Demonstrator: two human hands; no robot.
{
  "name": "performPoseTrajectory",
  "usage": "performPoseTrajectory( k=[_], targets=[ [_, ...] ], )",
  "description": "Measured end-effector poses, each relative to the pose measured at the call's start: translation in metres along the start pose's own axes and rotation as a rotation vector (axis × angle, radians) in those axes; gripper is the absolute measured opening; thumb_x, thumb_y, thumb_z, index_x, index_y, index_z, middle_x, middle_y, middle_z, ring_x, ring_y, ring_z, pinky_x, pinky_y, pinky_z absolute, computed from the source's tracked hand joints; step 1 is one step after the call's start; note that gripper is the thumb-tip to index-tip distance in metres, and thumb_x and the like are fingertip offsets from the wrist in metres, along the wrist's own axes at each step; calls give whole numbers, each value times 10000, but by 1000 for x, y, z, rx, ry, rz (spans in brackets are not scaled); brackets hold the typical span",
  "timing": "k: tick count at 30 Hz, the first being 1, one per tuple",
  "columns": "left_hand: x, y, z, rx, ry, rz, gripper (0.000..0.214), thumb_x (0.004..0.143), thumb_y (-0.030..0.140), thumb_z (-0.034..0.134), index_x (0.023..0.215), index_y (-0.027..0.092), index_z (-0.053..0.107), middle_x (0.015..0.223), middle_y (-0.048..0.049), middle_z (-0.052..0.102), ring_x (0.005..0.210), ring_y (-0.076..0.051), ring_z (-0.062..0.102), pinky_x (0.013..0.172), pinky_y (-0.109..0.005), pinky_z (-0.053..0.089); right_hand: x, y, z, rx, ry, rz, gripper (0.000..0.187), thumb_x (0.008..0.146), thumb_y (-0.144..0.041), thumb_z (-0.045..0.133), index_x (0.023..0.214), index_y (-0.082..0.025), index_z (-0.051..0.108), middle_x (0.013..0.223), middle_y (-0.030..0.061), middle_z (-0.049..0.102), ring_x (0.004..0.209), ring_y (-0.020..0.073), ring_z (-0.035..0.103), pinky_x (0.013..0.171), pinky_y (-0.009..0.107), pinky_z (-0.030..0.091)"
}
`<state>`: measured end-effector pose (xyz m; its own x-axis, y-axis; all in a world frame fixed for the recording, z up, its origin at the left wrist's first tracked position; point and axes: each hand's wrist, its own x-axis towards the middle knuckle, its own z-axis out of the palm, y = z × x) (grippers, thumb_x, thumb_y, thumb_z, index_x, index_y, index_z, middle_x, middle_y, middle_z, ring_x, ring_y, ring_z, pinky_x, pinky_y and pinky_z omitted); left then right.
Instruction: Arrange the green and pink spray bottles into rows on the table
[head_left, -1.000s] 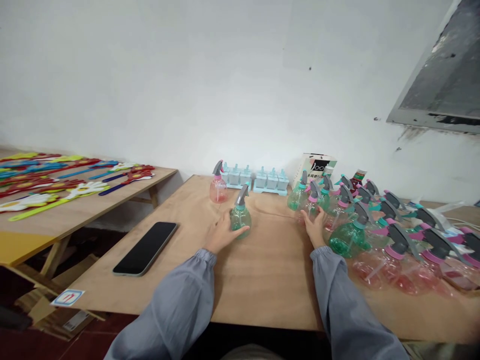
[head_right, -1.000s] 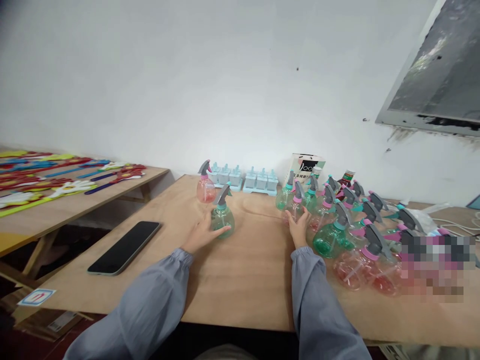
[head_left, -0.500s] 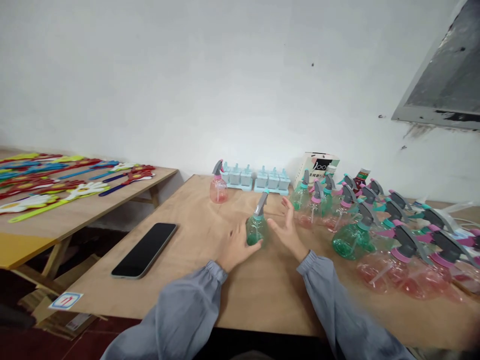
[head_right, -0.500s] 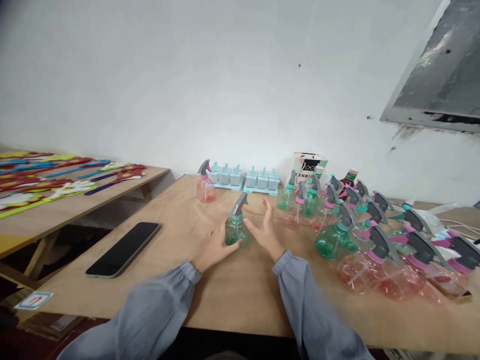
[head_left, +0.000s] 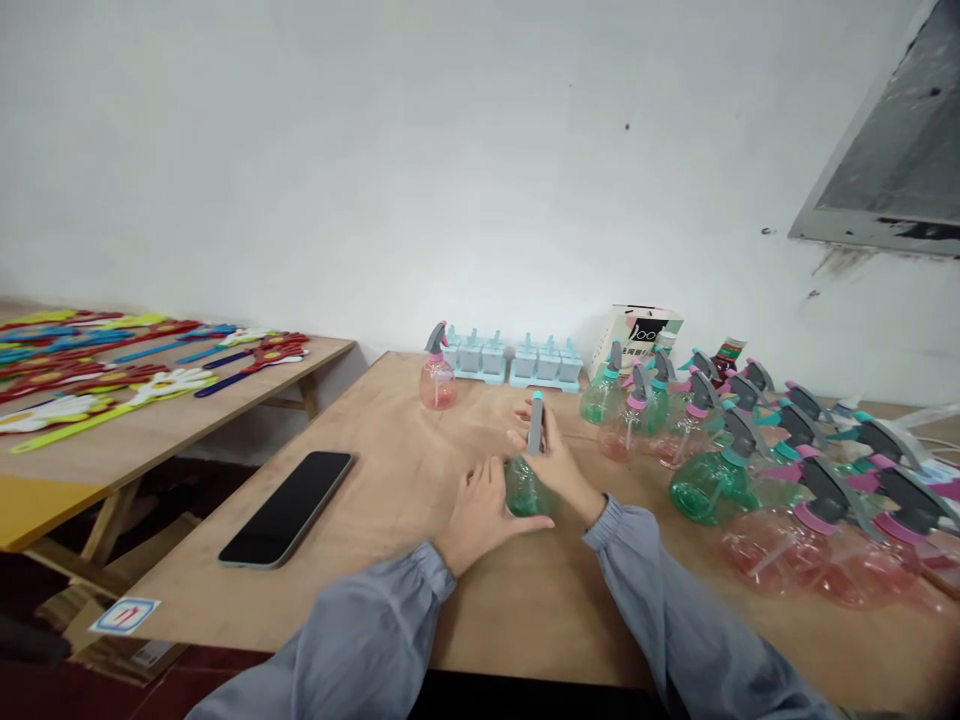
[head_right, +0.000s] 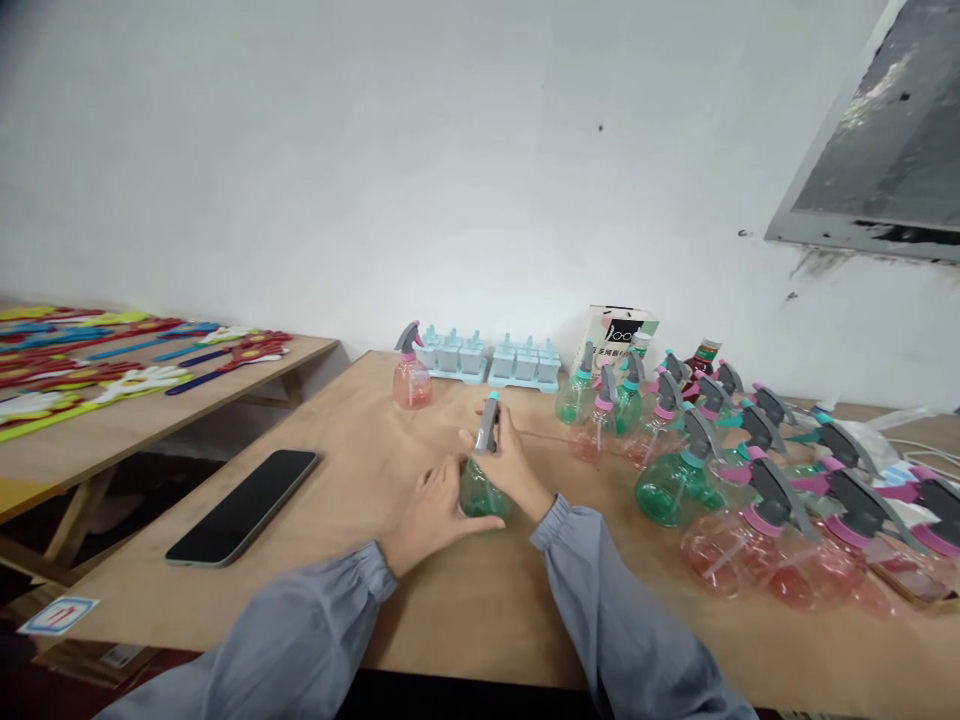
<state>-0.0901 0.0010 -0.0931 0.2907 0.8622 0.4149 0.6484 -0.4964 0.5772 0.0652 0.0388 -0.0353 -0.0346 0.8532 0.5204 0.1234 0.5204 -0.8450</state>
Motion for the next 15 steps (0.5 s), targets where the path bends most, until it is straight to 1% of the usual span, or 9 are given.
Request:
performPoseTrajectory(
  k=[2, 4, 6, 7, 8, 9, 12, 14, 15],
  targets=[
    [5, -8, -5, -120, 23, 60, 801, 746, 809, 773, 1270, 244, 555, 1248, -150, 688, 1191, -406, 673, 1020, -593, 515, 0, 1, -5, 12, 8, 40, 674, 821, -617, 800, 1383, -296, 613, 1375, 104, 695, 1290, 276, 660, 1163, 478, 504],
    [21, -23, -18, -231, 115, 107, 688, 864, 732, 709, 1321, 252, 524, 1288, -133, 663, 1196, -340, 666, 1037, -538, 524, 2, 1, -12, 13, -4, 73, 642, 836, -625, 774, 1377, -301, 649, 1409, 96, 700, 1325, 288, 650, 1189, 488, 477],
    [49, -43, -38, -255, 289, 104, 604, 925, 651, 681, 1341, 248, 512, 1308, -120, 634, 1221, -300, 641, 1094, -506, 495, 3, 1, -19, 19, -31, 81, 616, 834, -604, 771, 1366, -306, 679, 1409, 87, 711, 1350, 301, 639, 1196, 497, 466],
    [66, -54, -51, -253, 415, 59, 600, 922, 616, 698, 1346, 239, 504, 1305, -117, 623, 1238, -297, 627, 1119, -499, 477, 4, 0, -22, 24, -37, 78, 611, 826, -583, 775, 1364, -308, 687, 1398, 84, 721, 1350, 305, 640, 1191, 503, 468],
    [84, -66, -63, -244, 555, -29, 609, 897, 592, 729, 1331, 228, 505, 1291, -116, 614, 1249, -301, 618, 1129, -496, 468, 4, 0, -24, 31, -34, 76, 605, 814, -555, 780, 1359, -309, 694, 1385, 81, 730, 1342, 308, 646, 1183, 507, 474],
    [103, -77, -75, -229, 618, -92, 610, 897, 561, 734, 1338, 215, 493, 1326, -134, 584, 1306, -319, 580, 1160, -514, 435, 5, -1, -25, 36, -23, 75, 591, 797, -520, 783, 1344, -309, 704, 1370, 79, 740, 1326, 310, 657, 1171, 509, 483],
    [151, -105, -102, -199, 683, -230, 717, 873, 464, 770, 1424, 177, 413, 1490, -202, 467, 1477, -372, 423, 1243, -570, 310, 8, -1, -25, 26, 19, 69, 472, 751, -406, 743, 1209, -293, 753, 1305, 76, 772, 1249, 310, 698, 1116, 496, 525],
    [175, -118, -108, -191, 641, -282, 851, 782, 416, 861, 1439, 140, 396, 1540, -246, 436, 1512, -404, 387, 1239, -564, 311, 11, -3, -24, -16, 37, 46, 379, 740, -362, 693, 1101, -274, 767, 1244, 79, 790, 1190, 305, 719, 1066, 482, 551],
    [183, -122, -109, -189, 607, -293, 875, 748, 400, 890, 1428, 132, 408, 1537, -251, 453, 1503, -408, 406, 1225, -550, 332, 12, -4, -24, -41, 41, 30, 346, 743, -354, 674, 1065, -264, 765, 1204, 79, 798, 1155, 300, 727, 1043, 477, 559]
  ],
)
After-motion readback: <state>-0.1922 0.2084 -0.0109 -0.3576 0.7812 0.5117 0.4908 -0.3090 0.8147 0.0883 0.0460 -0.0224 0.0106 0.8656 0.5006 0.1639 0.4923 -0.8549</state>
